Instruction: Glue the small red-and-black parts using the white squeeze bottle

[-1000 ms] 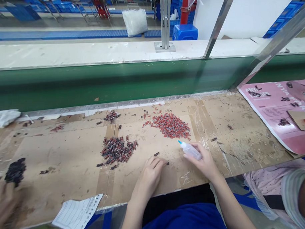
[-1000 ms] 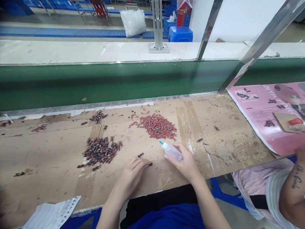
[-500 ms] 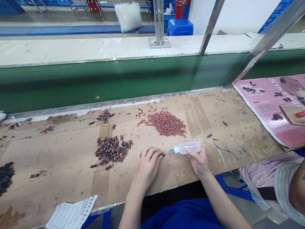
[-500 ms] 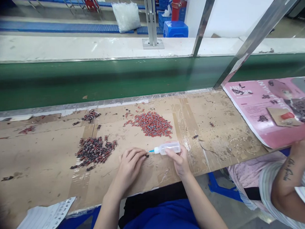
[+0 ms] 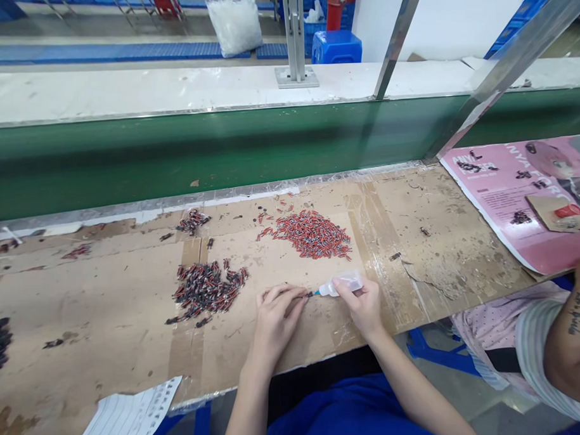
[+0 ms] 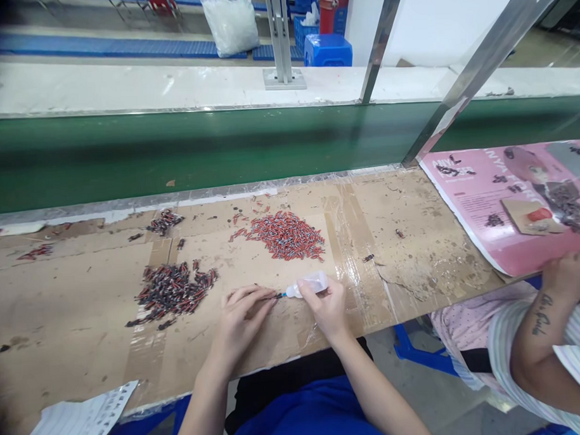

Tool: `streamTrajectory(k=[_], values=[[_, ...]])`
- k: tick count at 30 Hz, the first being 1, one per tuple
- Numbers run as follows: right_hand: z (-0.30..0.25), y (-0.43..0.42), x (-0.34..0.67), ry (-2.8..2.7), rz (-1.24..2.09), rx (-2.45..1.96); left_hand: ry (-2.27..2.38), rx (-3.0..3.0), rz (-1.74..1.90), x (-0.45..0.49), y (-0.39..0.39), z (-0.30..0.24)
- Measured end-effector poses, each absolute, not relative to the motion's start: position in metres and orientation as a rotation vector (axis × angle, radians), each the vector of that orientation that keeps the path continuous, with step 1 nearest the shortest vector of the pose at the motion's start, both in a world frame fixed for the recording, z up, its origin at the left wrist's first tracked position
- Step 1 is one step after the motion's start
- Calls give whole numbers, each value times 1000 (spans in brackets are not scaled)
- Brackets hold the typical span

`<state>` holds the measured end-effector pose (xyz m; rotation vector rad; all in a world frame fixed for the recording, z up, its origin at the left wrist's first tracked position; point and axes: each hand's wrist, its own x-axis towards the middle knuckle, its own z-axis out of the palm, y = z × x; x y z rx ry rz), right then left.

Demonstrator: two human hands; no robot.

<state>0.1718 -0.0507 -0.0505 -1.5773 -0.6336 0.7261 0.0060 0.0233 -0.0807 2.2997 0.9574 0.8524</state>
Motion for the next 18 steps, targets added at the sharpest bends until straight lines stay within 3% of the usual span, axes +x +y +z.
streamTrajectory(k=[18], values=[[-54, -52, 173, -588, 706, -1588, 988, 2297, 872, 6, 23, -78]])
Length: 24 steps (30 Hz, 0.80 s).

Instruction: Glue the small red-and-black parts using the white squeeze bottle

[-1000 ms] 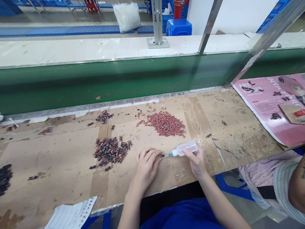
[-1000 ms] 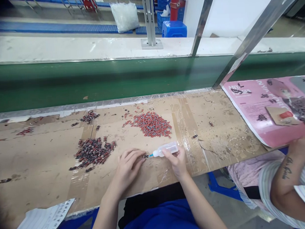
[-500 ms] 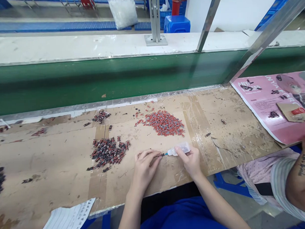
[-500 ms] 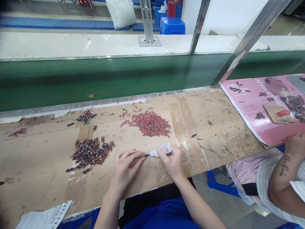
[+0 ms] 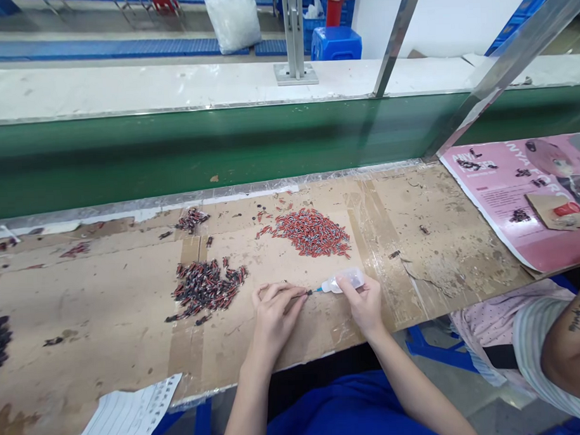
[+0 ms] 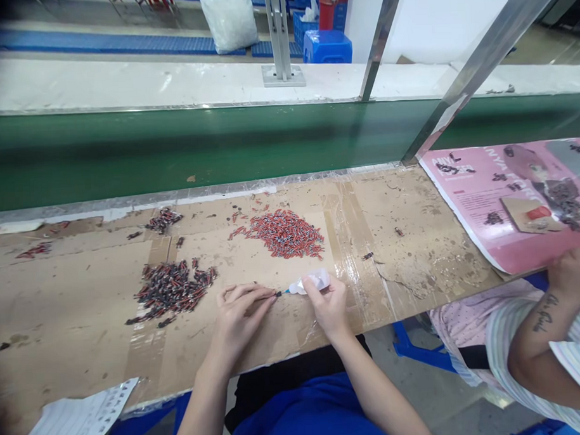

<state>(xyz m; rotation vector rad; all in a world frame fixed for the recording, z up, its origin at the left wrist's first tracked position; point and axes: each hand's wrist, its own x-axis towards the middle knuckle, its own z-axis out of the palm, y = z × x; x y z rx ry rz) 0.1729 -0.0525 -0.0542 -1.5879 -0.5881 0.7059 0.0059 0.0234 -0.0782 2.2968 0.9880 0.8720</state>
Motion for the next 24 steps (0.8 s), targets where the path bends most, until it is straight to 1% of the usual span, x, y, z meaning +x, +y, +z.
streamTrajectory(k=[12, 17, 21, 24], values=[[-57, -53, 171, -648, 757, -1573, 935, 2429, 1004, 9, 23, -77], [-57, -52, 172, -609, 691, -1592, 957, 2447, 929, 10, 20, -74], [-58, -54, 178, -612, 717, -1588, 936, 2542, 860, 5, 22, -80], [-53, -59, 182, -696, 740, -1711, 892, 2605, 877, -1, 23, -80]])
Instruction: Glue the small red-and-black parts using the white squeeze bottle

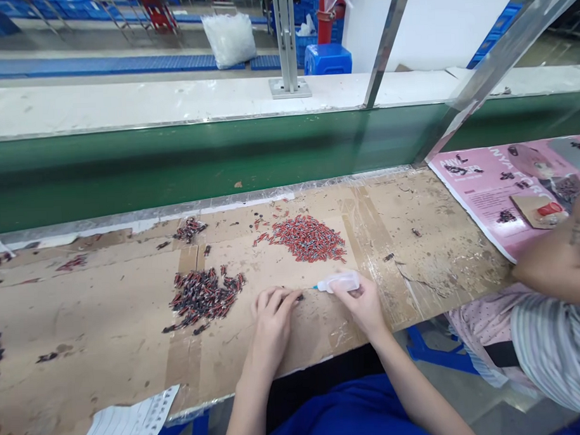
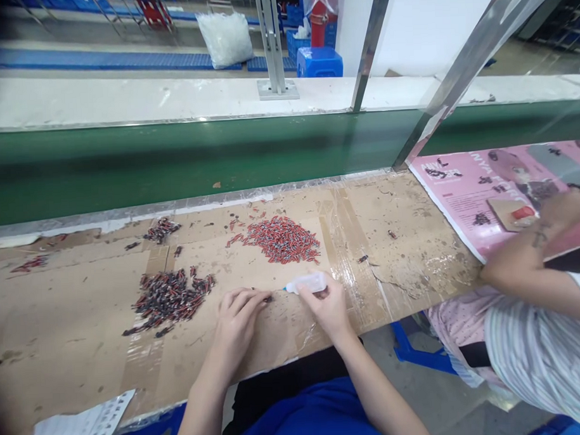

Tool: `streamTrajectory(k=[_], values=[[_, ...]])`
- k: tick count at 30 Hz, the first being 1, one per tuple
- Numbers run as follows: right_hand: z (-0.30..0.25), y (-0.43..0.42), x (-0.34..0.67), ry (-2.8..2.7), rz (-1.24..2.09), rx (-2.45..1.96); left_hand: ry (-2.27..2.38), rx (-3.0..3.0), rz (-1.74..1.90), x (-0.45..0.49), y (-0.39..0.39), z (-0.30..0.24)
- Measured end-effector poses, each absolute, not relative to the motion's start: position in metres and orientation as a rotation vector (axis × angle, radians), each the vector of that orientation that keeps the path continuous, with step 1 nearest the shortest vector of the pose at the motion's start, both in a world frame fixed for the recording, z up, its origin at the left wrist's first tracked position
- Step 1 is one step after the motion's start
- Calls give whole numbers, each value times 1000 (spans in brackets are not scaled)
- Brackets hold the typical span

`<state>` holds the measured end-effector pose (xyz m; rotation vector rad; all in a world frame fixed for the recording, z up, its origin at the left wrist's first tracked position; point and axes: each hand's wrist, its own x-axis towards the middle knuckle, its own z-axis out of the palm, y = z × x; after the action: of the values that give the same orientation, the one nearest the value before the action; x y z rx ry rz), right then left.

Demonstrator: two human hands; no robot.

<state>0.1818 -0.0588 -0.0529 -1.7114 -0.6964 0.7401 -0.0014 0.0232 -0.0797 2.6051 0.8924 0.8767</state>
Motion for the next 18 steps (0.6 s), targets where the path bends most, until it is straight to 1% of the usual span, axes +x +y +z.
streamTrajectory(k=[2, 5, 7, 9, 12, 13, 15, 18], values=[[-47, -63, 185, -793, 660, -1904, 888, 2590, 942, -5, 23, -73], [-36, -63, 195, -934, 342, -2165, 894, 2535, 1049, -7, 20, -59], [-32, -56, 208, -984, 168, -2231, 867, 2492, 1089, -6, 19, -51], [-29, -46, 223, -1030, 220, -2212, 812, 2433, 1097, -3, 18, -47], [-26, -29, 241, -1150, 550, -2102, 761, 2327, 1090, 2, 15, -48], [-25, -25, 247, -1182, 605, -2090, 756, 2298, 1091, 3, 14, -48], [-28, -19, 258, -1201, 632, -2088, 769, 2258, 1091, 6, 11, -48], [-40, -12, 278, -1209, 562, -2125, 813, 2252, 1062, 10, 10, -47]])
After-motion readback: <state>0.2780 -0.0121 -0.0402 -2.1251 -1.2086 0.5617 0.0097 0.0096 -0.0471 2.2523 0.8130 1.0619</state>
